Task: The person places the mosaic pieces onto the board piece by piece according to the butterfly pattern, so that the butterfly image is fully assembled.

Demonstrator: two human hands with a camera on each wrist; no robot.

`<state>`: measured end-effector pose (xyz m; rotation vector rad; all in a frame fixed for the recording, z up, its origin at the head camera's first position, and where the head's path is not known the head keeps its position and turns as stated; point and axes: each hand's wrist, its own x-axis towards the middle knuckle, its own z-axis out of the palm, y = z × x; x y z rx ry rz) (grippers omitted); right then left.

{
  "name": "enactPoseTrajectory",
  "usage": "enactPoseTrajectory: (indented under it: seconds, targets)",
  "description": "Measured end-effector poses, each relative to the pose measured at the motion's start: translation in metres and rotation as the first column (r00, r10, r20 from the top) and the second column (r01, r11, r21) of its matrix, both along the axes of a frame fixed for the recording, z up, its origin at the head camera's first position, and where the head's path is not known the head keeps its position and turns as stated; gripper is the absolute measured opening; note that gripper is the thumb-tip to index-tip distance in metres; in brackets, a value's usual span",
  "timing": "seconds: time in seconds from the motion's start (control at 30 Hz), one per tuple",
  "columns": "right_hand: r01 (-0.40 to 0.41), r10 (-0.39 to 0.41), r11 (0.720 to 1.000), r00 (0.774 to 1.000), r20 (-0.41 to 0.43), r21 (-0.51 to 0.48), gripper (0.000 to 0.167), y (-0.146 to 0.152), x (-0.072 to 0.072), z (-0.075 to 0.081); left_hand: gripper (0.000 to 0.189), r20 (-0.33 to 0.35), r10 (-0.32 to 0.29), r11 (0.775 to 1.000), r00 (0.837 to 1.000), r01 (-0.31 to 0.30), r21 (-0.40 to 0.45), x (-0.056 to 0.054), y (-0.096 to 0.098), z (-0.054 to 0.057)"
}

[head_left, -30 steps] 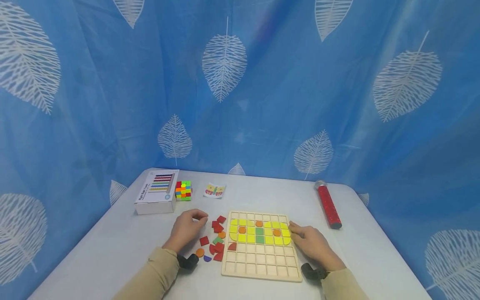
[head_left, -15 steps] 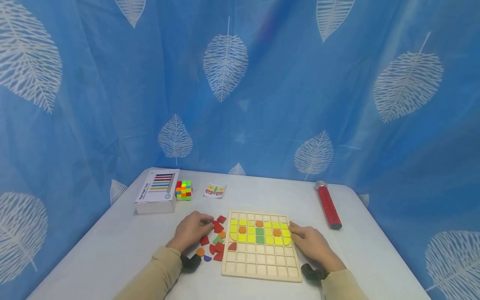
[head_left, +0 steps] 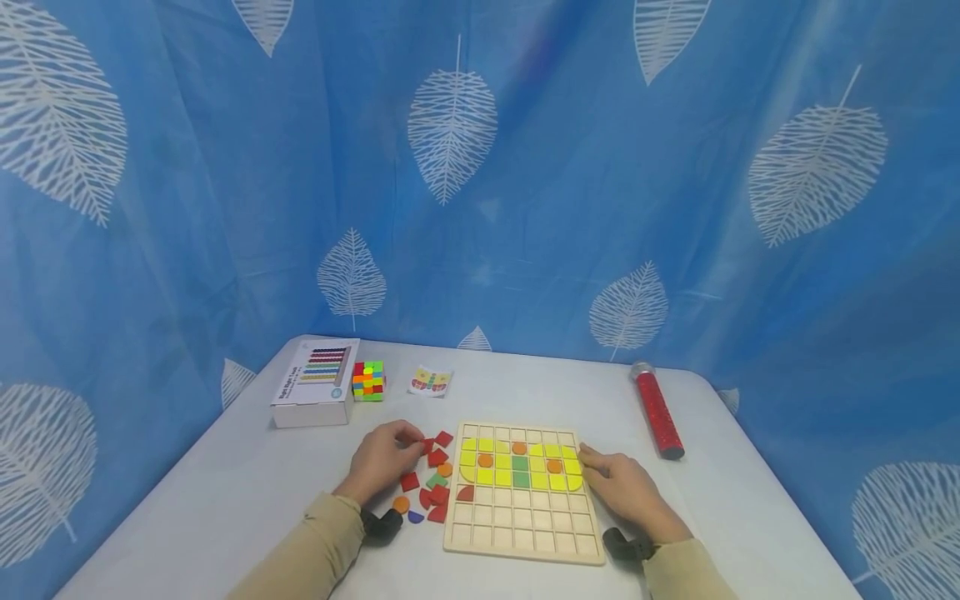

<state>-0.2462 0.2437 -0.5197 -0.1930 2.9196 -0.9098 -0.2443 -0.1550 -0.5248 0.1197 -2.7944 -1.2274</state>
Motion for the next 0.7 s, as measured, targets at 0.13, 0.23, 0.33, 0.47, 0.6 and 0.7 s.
enactPoseTrajectory:
  seconds: [0.13,0.23,0.33,0.47,0.6,0.7]
  targets:
    - [0.002,-0.002,1.000,1.000,0.001,0.000,0.046,0.000,0.001,-0.001,0.011,-0.022,0.022,0.997,1.000,-0.020,0.074,0.001,0.001,0.000]
    - [0.001,-0.001,1.000,1.000,0.005,0.004,0.047,0.000,0.001,-0.001,0.010,-0.019,0.018,0.984,1.000,-0.015,0.176,0.002,0.003,0.000]
    - [-0.001,0.001,1.000,1.000,0.002,0.003,0.046,0.000,0.002,0.000,0.012,-0.011,-0.012,0.960,1.000,0.014,0.280,0.004,0.007,0.002]
    - [0.001,-0.001,1.000,1.000,-0.004,0.007,0.046,-0.002,0.003,0.002,0.013,-0.017,-0.019,0.960,1.000,0.023,0.281,0.006,0.009,0.006]
    - [0.004,-0.004,1.000,1.000,-0.003,0.011,0.047,-0.002,0.003,0.005,0.011,-0.016,0.061,0.987,0.998,-0.058,0.149,0.004,0.002,0.007]
    - [0.006,-0.006,1.000,1.000,-0.006,0.014,0.047,-0.003,0.003,0.005,0.012,-0.020,0.108,0.994,0.994,-0.107,0.037,0.003,-0.003,0.006]
